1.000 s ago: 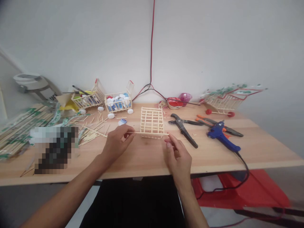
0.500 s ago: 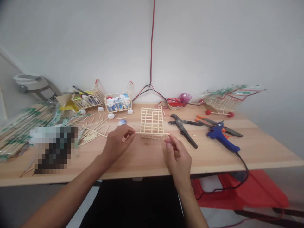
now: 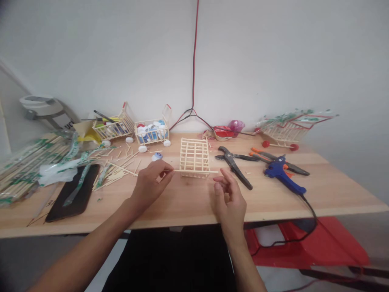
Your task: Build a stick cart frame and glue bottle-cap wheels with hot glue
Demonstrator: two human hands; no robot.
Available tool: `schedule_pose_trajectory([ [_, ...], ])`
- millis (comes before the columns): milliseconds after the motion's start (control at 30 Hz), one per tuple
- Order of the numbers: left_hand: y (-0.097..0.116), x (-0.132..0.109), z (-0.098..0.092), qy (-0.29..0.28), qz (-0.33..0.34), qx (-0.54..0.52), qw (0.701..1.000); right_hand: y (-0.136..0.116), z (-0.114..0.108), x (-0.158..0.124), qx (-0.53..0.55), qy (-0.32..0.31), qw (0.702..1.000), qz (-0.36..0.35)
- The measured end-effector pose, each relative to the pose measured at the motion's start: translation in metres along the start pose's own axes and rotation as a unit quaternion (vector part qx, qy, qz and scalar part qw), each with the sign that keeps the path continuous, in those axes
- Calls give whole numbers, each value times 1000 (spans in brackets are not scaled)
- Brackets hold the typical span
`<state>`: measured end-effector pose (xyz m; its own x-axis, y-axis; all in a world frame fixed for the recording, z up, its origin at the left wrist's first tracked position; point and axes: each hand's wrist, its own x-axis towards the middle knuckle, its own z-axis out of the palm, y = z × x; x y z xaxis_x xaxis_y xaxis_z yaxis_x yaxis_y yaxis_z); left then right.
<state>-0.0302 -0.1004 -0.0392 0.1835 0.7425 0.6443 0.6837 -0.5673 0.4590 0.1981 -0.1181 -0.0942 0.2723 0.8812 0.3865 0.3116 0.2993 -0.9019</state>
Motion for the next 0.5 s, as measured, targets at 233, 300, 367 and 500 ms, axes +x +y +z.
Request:
schedule_pose_trajectory([
  [233, 4, -2, 1, 2, 2, -8, 1000, -3, 1, -2, -15, 43, 999, -20],
  [300, 6, -2, 1, 3, 3, -10, 1000, -4, 1, -2, -16, 51, 998, -17],
  [367, 7, -3, 1, 5, 6, -12, 1000, -6, 0, -1, -21, 61, 998, -20],
  [500, 7, -5, 0, 3, 15, -12, 1000, -17, -2, -1, -62, 54, 992, -92],
])
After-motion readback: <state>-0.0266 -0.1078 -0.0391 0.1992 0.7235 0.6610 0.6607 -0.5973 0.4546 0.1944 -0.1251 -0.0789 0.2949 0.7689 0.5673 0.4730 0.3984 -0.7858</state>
